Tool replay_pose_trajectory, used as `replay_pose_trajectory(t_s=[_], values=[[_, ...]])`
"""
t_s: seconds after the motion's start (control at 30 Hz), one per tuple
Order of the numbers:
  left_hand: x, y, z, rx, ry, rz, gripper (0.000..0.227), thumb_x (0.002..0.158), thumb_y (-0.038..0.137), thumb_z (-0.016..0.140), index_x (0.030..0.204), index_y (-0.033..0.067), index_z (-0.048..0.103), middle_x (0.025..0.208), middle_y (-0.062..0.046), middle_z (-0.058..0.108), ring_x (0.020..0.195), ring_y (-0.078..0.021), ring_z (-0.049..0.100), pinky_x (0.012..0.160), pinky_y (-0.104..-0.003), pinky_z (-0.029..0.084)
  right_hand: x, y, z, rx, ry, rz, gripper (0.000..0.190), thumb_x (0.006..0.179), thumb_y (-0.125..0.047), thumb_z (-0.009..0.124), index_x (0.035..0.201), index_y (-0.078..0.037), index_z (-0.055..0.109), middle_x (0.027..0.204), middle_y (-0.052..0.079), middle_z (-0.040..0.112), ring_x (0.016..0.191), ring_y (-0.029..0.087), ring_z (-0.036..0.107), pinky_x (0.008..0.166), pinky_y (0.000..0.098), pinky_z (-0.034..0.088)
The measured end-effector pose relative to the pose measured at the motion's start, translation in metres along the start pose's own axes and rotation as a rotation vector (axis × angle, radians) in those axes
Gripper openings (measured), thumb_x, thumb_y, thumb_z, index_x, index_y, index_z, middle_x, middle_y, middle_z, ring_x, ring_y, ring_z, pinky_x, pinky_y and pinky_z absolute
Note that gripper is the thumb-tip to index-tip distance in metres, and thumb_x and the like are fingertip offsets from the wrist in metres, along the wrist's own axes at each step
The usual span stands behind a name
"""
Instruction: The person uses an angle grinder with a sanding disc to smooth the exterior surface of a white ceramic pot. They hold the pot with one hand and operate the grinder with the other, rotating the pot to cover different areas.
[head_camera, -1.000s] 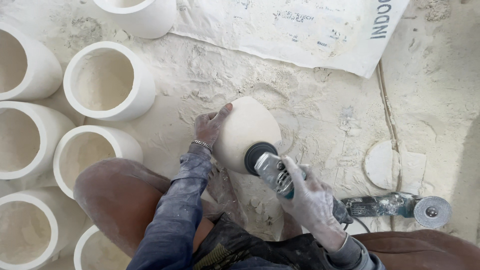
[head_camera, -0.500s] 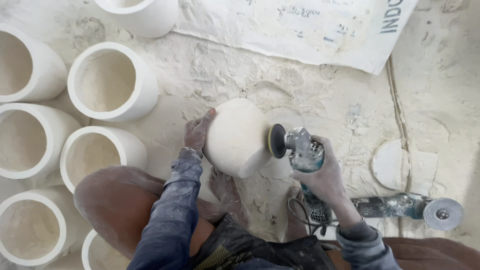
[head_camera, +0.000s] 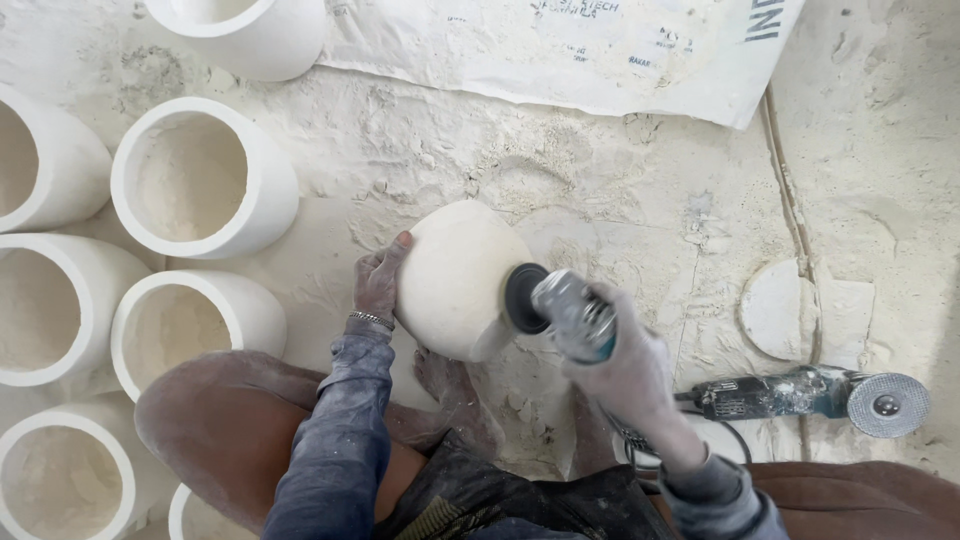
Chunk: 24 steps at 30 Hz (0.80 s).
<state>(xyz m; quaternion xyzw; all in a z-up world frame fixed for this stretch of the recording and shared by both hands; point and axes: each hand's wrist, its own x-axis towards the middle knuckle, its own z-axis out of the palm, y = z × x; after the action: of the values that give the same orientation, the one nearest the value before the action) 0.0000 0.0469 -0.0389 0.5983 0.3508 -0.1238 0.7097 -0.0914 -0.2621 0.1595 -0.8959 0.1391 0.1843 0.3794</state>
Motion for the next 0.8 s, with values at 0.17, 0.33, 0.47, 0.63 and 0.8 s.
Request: replay_pose_trajectory(t_s=[0.17,0.33,0.47,0.63,0.8], values=[[0.016,-0.033,-0.021,-0.096,-0.015,0.071,0.042,0.088,0.034,0.083,0.061,0.0066,0.065,0.052,-0.011,0.063,0.042,-0.0192,0.065,0.038,-0.028,0.055,0.04,0.026,-0.001,0.158,-0.084,0.249,0.098,0.05,-0.022,0.092,0.139,-0.032,0.052,0.12,0.011,0.069,0.114,0.038,0.067,0.094,0.0525,0.051],[0.005,-0.039,-0.027,-0.089,0.019,0.092,0.044,0.089,0.032,0.081,0.06,0.0054,0.063,0.051,-0.011,0.062,0.041,-0.0191,0.065,0.038,-0.027,0.054,0.003,-0.014,0.001,0.057,-0.026,0.038,0.093,0.054,-0.015,0.087,0.14,-0.025,0.053,0.119,0.018,0.07,0.105,0.043,0.071,0.089,0.0545,0.057],[-0.041,0.019,0.003,0.087,-0.012,0.163,0.057,0.088,0.04,0.075,0.048,0.0184,0.041,0.051,0.011,0.039,0.046,-0.004,0.034,0.043,-0.026,0.023,-0.023,0.001,0.02,-0.35,0.007,-0.491,0.093,0.068,-0.031,0.092,0.147,-0.016,0.044,0.107,0.012,0.064,0.075,0.019,0.066,0.053,0.0315,0.062],[-0.031,-0.005,-0.012,-0.052,-0.025,0.261,0.053,0.094,0.025,0.071,0.051,0.0221,0.04,0.057,0.013,0.036,0.053,-0.0023,0.032,0.049,-0.026,0.025,0.006,0.012,0.001,-0.284,0.101,-0.353,0.076,0.074,-0.029,0.086,0.141,-0.017,0.053,0.096,0.009,0.075,0.055,0.013,0.07,0.037,0.0198,0.058],[-0.03,0.0,-0.015,0.026,0.077,0.187,0.061,0.092,0.034,0.07,0.05,0.0237,0.028,0.052,0.013,0.025,0.049,-0.0047,0.022,0.048,-0.028,0.014,0.045,0.027,-0.014,0.202,-0.116,0.111,0.083,0.06,-0.016,0.088,0.134,-0.014,0.05,0.118,0.007,0.071,0.096,0.019,0.071,0.082,0.0296,0.06]])
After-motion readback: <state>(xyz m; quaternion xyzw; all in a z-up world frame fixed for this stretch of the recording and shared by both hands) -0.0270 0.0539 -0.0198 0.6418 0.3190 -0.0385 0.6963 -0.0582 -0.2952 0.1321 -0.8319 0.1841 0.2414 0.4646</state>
